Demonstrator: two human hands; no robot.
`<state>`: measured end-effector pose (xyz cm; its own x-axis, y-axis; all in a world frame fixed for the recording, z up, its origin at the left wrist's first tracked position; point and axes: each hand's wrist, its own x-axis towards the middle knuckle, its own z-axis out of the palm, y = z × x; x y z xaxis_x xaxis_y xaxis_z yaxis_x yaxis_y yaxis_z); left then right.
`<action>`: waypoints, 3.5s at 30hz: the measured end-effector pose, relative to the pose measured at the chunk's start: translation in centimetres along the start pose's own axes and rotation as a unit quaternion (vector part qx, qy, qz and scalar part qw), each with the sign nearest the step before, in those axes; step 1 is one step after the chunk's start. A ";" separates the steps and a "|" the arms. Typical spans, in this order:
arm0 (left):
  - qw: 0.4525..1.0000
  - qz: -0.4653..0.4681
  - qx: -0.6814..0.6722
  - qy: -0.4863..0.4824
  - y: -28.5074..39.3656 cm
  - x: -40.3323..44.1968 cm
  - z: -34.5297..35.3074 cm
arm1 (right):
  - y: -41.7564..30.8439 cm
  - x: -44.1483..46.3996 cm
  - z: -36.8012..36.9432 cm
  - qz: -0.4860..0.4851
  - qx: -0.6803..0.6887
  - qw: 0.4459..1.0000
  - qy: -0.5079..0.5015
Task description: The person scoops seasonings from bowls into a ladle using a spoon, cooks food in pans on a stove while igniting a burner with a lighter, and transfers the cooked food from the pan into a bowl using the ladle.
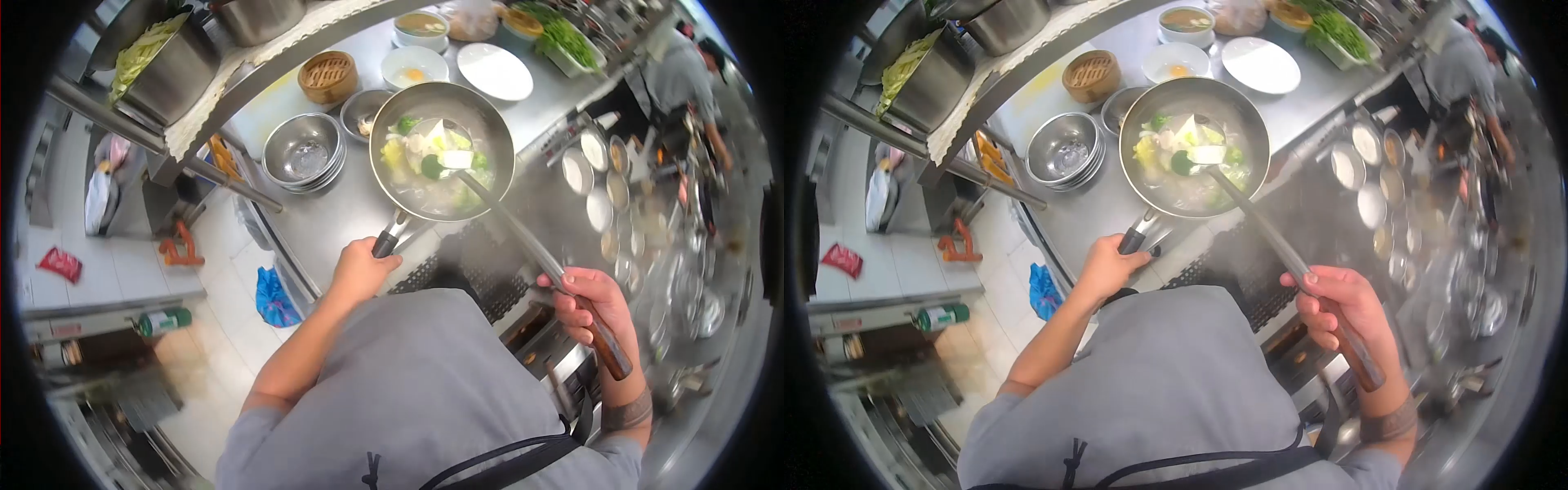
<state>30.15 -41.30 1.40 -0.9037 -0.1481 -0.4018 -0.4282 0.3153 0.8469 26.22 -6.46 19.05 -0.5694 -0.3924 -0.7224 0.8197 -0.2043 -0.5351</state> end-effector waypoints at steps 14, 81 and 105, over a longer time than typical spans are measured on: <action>0.959 -0.129 -0.099 0.232 9.4 6.8 8.7 | -27.2 11.8 -4.0 0.130 -0.088 0.963 -0.219; 0.943 -0.142 -0.059 0.295 8.7 5.2 8.1 | -20.3 15.4 2.8 0.288 -0.129 0.931 -0.185; 0.867 -0.153 -0.209 0.426 9.7 9.5 10.8 | -36.7 20.5 0.7 0.225 -0.120 0.934 -0.250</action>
<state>17.42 -29.50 1.97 -0.3432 -0.8600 -0.3775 -0.4501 -0.2022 0.8698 -15.52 -7.60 24.18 -0.0216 -0.7728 -0.6343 0.8969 0.2653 -0.3537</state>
